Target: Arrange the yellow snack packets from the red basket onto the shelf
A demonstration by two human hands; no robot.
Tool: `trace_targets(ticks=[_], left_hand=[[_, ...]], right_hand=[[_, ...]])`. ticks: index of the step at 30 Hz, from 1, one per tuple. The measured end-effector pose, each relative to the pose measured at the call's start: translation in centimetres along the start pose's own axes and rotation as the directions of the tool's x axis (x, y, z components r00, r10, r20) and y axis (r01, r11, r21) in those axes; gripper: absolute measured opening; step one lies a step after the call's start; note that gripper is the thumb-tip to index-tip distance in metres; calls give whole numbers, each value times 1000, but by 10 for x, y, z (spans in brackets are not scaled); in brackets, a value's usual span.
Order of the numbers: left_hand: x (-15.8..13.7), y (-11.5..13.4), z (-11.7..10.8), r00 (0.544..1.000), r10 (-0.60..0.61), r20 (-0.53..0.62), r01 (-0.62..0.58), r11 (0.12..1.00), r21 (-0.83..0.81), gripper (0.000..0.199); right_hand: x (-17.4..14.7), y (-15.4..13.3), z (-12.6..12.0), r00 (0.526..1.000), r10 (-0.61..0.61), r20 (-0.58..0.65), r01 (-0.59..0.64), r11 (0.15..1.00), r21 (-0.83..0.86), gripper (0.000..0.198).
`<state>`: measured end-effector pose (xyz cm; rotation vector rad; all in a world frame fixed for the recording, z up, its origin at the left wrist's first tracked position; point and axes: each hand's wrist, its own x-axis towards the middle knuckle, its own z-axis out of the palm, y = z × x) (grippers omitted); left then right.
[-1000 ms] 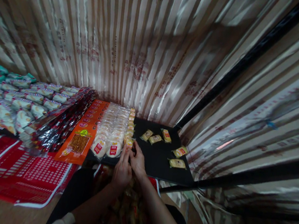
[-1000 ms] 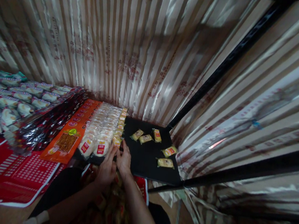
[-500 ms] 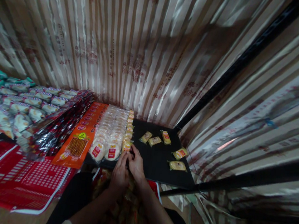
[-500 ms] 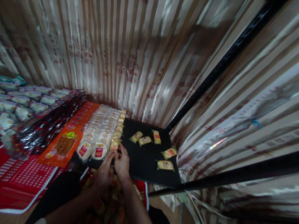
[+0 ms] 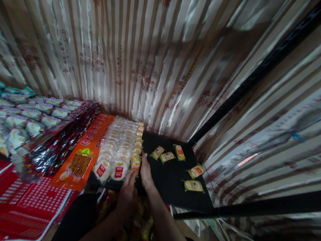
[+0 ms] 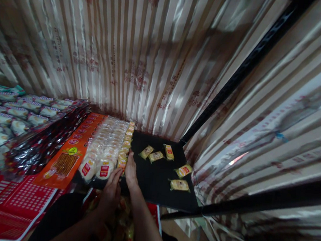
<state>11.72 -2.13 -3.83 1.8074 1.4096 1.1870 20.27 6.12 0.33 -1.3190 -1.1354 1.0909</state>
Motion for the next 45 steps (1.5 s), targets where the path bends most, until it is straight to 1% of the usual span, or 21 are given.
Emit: trace_targets(ticks=[4,9,11,13,15,17,18,20,23,27,29,32,35,38,40,42,45], left_hand=[[0,-1,2,1000,-2,-13,2,1000,-29,52],[2,3,4,998,-18,-64,15,999,-48,52],[2,4,4,997,-31,-75,26,997,-68,52],[2,4,3,996,-46,-77,40,996,-84,51],[2,3,2,995,-52,-87,46,996,-73,47],[2,3,0,993,-50,-106,45,998,-48,42],[1,4,0,992,-46,-114,42,998,-39,40],[1,6,-1,991,-48,-126,44,999,-28,38],[0,9,-3,992,-47,-117,45,999,-22,37],[0,9,-5,997,-1,-81,1,1000,9,36],[0,6,-5,997,20,-78,-18,999,31,36],[-2,0,-5,997,42,-70,-39,998,56,34],[-6,-3,-7,997,75,-33,-72,995,71,33],[-11,2,-7,993,119,-12,-118,990,77,36],[-12,10,-5,989,144,-16,-143,987,78,38],[-11,21,-2,991,137,-10,-135,988,76,40],[-4,42,4,997,58,44,-61,995,74,43]], right_hand=[[-2,0,3,999,26,-39,-30,994,-102,69],[1,4,4,1000,12,-23,-16,978,-207,66],[1,4,1,1000,-6,-21,0,972,-234,63],[0,3,-6,997,-63,-41,48,954,-296,58],[1,2,-16,980,-181,-81,130,894,-428,52],[4,3,-29,941,-325,-93,213,785,-582,44],[7,4,-36,922,-378,-83,238,722,-650,41],[12,7,-50,905,-422,-49,246,615,-749,37],[18,12,-65,913,-408,1,229,510,-829,39],[20,13,-76,922,-383,52,222,414,-883,42],[22,10,-80,928,-365,70,218,383,-898,41],[23,3,-85,940,-332,80,204,358,-911,36],[17,-6,-89,944,-314,97,206,333,-920,28],[3,-14,-93,941,-309,134,238,328,-914,23],[-7,-20,-98,944,-293,152,258,368,-893,21],[-16,-28,-104,953,-266,145,257,458,-851,19],[-23,-45,-118,970,-205,132,236,656,-717,14]])
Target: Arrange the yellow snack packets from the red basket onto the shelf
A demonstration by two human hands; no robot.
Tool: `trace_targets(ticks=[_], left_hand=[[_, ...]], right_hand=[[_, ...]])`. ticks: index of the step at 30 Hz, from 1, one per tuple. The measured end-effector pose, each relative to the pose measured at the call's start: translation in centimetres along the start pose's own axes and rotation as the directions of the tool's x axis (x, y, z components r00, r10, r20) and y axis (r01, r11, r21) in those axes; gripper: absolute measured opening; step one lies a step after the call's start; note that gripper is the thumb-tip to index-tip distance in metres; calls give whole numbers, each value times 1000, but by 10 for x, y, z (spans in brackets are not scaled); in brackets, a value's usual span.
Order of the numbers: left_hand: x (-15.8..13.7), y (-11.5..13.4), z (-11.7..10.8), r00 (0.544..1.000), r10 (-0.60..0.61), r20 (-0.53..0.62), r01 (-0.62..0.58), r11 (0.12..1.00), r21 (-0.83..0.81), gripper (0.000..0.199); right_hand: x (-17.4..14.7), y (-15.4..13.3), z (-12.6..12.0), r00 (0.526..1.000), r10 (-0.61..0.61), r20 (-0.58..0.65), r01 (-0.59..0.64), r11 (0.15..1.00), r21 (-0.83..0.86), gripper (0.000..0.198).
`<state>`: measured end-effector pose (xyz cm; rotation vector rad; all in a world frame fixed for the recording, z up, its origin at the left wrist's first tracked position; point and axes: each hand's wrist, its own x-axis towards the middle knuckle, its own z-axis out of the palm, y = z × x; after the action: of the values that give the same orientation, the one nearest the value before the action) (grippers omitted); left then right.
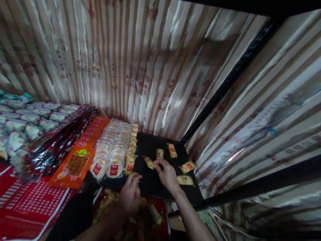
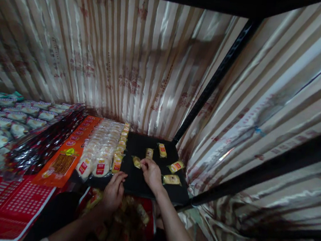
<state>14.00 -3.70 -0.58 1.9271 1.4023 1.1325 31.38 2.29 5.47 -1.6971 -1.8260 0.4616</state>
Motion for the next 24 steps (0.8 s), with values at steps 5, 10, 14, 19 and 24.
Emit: trace_targets(ticks=[5,10,14,19,24], left_hand=[[22,35,4,996,-84,21,84,996,-34,53],[37,49,17,987,-138,79,152,962,-228,49],[42,43,35,954,-276,115,299,876,-380,36],[49,32,50,893,-437,107,425,743,-517,33],[63,32,50,884,-462,70,428,739,-520,29]], right_hand=[[-4,-5,-45,980,76,181,-146,900,410,15],[-7,-8,-69,897,143,417,-384,717,581,31],[-8,-4,-60,886,277,372,-463,566,682,32],[-12,5,-25,888,365,281,-428,429,795,43],[-6,8,3,931,326,165,-324,529,784,42]])
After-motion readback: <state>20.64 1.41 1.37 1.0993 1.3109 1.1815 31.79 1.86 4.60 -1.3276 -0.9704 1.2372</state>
